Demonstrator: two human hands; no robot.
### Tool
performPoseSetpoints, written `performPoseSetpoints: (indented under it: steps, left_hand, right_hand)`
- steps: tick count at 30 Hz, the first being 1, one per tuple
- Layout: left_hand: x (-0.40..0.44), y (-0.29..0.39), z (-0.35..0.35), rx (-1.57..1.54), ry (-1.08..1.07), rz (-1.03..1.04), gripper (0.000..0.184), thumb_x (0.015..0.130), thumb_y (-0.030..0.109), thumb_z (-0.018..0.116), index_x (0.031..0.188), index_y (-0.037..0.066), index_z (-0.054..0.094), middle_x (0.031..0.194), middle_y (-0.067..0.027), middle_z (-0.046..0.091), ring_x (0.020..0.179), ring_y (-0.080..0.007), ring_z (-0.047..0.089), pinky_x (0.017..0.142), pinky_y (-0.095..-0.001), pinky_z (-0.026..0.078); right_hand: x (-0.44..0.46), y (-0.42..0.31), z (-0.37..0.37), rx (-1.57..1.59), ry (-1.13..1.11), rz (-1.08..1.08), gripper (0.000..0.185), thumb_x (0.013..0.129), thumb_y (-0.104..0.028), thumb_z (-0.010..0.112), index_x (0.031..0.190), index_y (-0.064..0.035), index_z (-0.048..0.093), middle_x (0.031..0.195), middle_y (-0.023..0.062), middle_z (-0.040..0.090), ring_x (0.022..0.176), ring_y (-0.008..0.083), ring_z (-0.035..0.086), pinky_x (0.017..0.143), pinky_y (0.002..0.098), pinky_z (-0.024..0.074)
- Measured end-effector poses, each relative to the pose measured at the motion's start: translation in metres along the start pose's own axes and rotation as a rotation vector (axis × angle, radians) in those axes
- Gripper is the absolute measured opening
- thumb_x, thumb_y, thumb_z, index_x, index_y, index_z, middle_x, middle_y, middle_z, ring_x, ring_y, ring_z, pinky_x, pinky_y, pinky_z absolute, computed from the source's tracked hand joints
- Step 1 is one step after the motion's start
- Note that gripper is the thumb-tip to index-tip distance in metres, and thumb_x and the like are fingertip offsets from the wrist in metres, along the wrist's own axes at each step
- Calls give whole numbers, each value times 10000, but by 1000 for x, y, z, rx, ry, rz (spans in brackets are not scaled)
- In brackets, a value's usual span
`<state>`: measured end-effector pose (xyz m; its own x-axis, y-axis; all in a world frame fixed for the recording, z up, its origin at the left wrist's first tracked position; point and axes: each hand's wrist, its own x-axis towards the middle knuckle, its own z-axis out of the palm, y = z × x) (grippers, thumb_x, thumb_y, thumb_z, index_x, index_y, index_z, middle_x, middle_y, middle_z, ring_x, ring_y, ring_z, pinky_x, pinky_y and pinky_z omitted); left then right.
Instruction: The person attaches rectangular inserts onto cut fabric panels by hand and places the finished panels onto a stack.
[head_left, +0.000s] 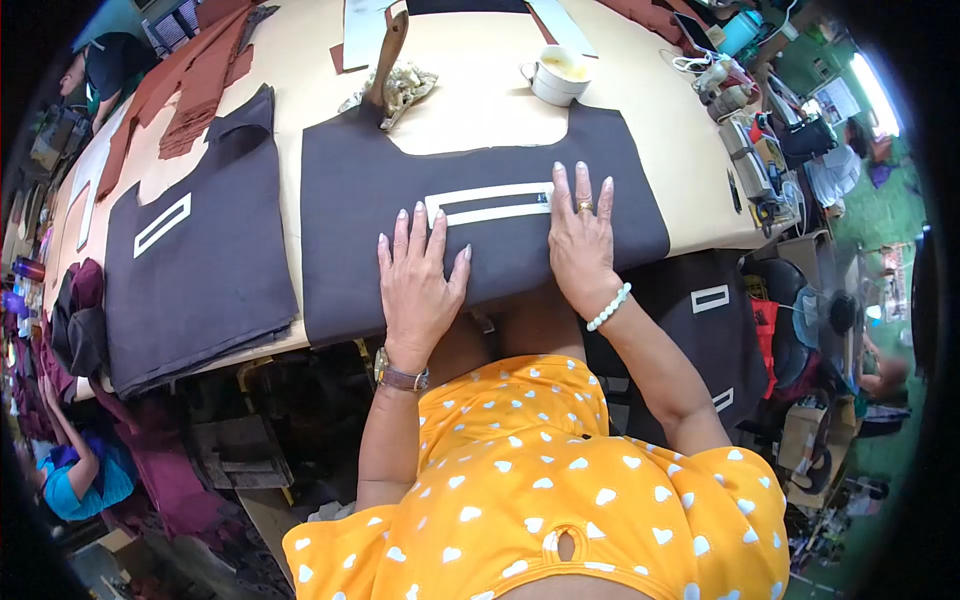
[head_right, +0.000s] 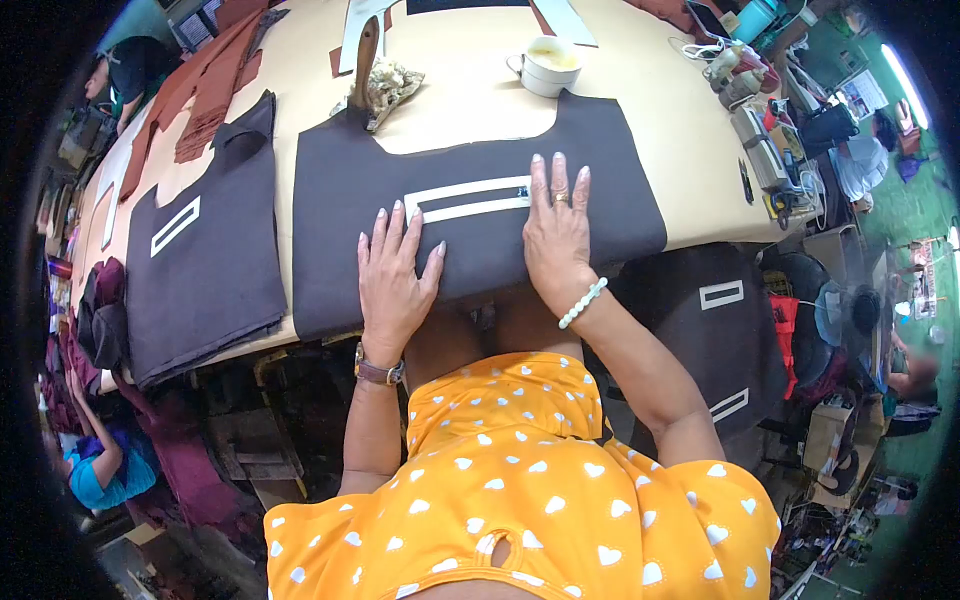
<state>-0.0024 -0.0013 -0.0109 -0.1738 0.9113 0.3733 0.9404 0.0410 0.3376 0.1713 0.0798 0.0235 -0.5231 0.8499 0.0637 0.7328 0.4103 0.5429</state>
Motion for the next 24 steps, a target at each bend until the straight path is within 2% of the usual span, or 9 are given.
performPoseSetpoints:
  steps: [2, 5, 9, 10, 13, 14, 17, 20, 24]
  left_hand:
    - [0, 1, 1, 1, -1, -3, 472, 863, 329, 542, 1253, 64, 511, 1350, -158, 430, 1273, -326, 360, 1050, -486, 250]
    - [0, 0, 0, -4, -2, 0, 478, 863, 330, 541, 1257, 62, 506, 1352, -160, 426, 1277, -324, 356, 1051, -486, 247]
    - [0, 0, 0, -8, -5, 6, 480, 862, 335, 541, 1255, 60, 508, 1354, -160, 424, 1280, -322, 350, 1053, -487, 244]
    - [0, -1, 0, -8, -2, 6, 480, 862, 335, 541, 1254, 59, 508, 1354, -160, 424, 1281, -322, 350, 1053, -488, 244]
    - [0, 0, 1, -10, 3, 7, 482, 860, 335, 542, 1253, 57, 508, 1353, -160, 424, 1279, -324, 351, 1052, -488, 246]
    - [-1, -1, 1, -8, 2, 6, 483, 860, 336, 543, 1252, 56, 508, 1353, -161, 424, 1277, -325, 352, 1052, -489, 246]
    - [0, 0, 0, -13, 1, 5, 489, 860, 341, 542, 1252, 51, 507, 1352, -164, 423, 1276, -327, 354, 1053, -490, 244]
    - [0, 0, 0, -8, -7, 1, 510, 859, 340, 546, 1267, 39, 486, 1350, -172, 423, 1278, -325, 351, 1054, -485, 245]
    - [-1, -2, -1, -114, 38, -35, 544, 852, 308, 572, 1294, 19, 443, 1347, -184, 422, 1267, -338, 365, 1052, -467, 259]
  right_hand:
    - [-6, -6, -3, 37, 31, -25, 460, 804, -141, 502, 1238, 13, 496, 1431, 120, 260, 1345, 334, 201, 1082, 549, 136]
    - [-8, -5, 4, 146, 179, -70, 439, 831, -183, 485, 1202, 47, 533, 1433, 136, 272, 1346, 355, 196, 1086, 559, 97]
    - [2, 7, 0, 31, 52, -4, 440, 832, -192, 486, 1195, 52, 534, 1444, 134, 261, 1350, 359, 184, 1070, 594, 91]
    - [6, 8, -1, -54, -36, -11, 472, 840, -191, 481, 1263, 19, 479, 1458, 129, 235, 1352, 368, 174, 1063, 609, 80]
    - [18, 17, 15, 9, -32, -14, 525, 851, -184, 470, 1351, -50, 387, 1475, 119, 202, 1356, 373, 161, 1067, 604, 68]
    - [19, 18, 16, -54, -97, -13, 566, 866, -181, 456, 1406, -112, 298, 1485, 113, 177, 1359, 370, 153, 1068, 600, 63]
    - [17, 22, 19, -77, -74, -45, 557, 878, -195, 447, 1408, -116, 294, 1488, 109, 173, 1361, 367, 151, 1074, 585, 64]
    - [10, 22, 19, -24, -44, -72, 559, 858, -152, 463, 1396, -126, 315, 1484, 99, 177, 1355, 344, 180, 1080, 565, 80]
    - [9, 10, 7, -138, -114, -60, 579, 849, -169, 481, 1395, -85, 305, 1477, 109, 184, 1351, 343, 193, 1085, 553, 96]
